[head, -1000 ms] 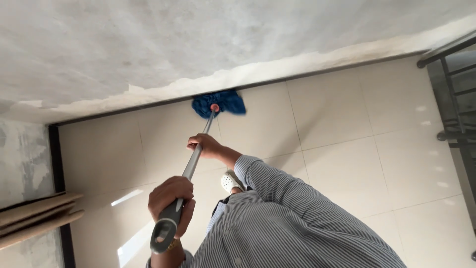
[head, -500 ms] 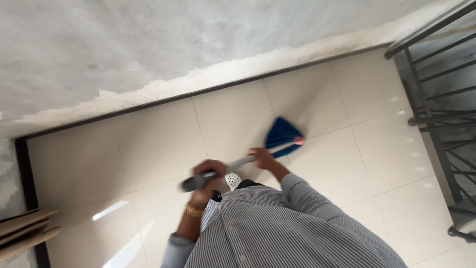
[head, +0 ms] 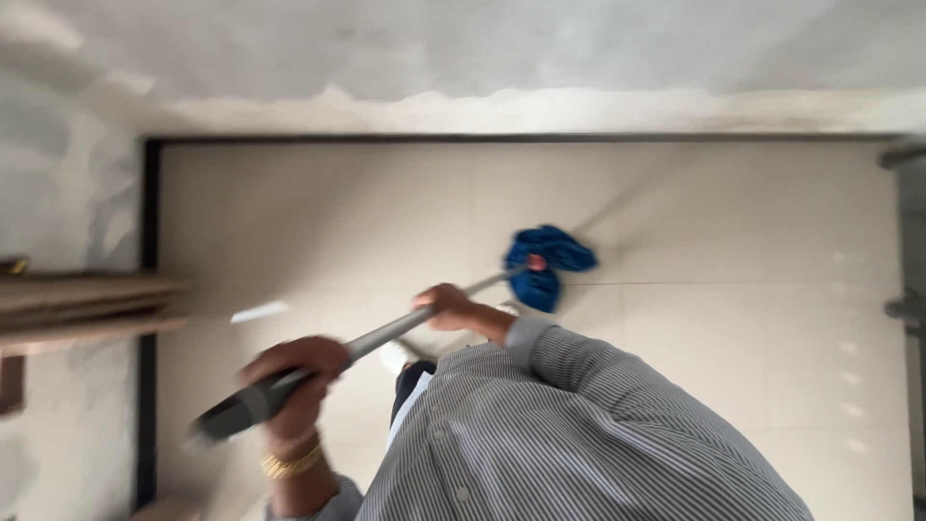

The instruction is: The person mops a tiled floor in a hallway using a blue mop, moving the mop head along the baseboards, near a staircase railing, and under a set of brown curtains.

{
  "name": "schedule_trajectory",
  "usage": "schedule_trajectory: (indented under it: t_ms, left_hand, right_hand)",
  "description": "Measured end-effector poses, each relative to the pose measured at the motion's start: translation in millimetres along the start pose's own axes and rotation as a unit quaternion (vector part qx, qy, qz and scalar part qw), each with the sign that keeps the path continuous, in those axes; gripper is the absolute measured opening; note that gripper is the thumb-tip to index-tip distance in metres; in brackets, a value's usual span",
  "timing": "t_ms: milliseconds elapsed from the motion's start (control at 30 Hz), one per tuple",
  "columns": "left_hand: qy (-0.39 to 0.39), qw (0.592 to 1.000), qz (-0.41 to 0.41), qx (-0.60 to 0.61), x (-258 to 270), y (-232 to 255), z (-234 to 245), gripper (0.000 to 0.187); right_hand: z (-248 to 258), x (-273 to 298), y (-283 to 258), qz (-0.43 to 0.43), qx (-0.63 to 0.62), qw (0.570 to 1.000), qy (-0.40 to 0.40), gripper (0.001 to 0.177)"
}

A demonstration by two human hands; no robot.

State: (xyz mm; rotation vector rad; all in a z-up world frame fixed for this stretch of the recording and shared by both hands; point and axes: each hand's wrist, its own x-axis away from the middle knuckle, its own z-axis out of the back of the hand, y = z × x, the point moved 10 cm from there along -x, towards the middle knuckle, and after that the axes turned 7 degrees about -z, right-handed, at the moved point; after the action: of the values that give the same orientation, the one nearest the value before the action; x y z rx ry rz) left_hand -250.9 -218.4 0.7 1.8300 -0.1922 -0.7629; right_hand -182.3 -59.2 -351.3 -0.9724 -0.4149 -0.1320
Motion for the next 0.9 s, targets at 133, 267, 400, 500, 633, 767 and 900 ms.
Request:
schedule_trajectory:
  t_ms: [133, 267, 400, 500, 633, 767, 900]
  left_hand:
    - [0.052, 0.993, -0.069, -0.08, 17.8, 127.1, 70.4, 0.012]
    - [-0.04, 0.966, -0.007, -0.256, 28.1, 161.9, 107.5, 0.014]
    - [-0.093, 0.947, -0.009, -0.307, 35.7, 155.2, 138.7, 0.015]
    - [-0.096, 0.948, -0.032, -0.303, 37.2, 157.4, 144.7, 0.016]
    - [-0.079, 0.975, -0.045, -0.202, 22.1, 160.4, 146.8, 0.017]
    - [-0.063, 0.993, -0.07, -0.067, 6.0, 152.1, 155.5, 0.019]
    - [-0.073, 0.993, -0.062, 0.067, 21.9, 94.4, 139.4, 0.023]
  right_hand:
    - [-91.8, -59.2, -155.4, 0.028, -0.074, 0.995, -0.059, 0.03]
    - [-147.5, -104.7, -256.7, 0.153, -0.144, 0.975, -0.075, 0.018]
    - [-170.2, -139.1, -298.4, 0.21, -0.133, 0.966, -0.063, 0.016]
    - [-167.4, -143.8, -299.6, 0.189, -0.122, 0.973, -0.055, 0.015]
    - [-150.9, -123.3, -280.0, 0.123, -0.104, 0.987, -0.021, 0.014]
    - [-123.6, -89.8, -231.9, 0.083, -0.095, 0.99, 0.056, 0.012]
    - [-100.2, -50.7, -146.2, 0.027, -0.06, 0.992, 0.111, 0.011]
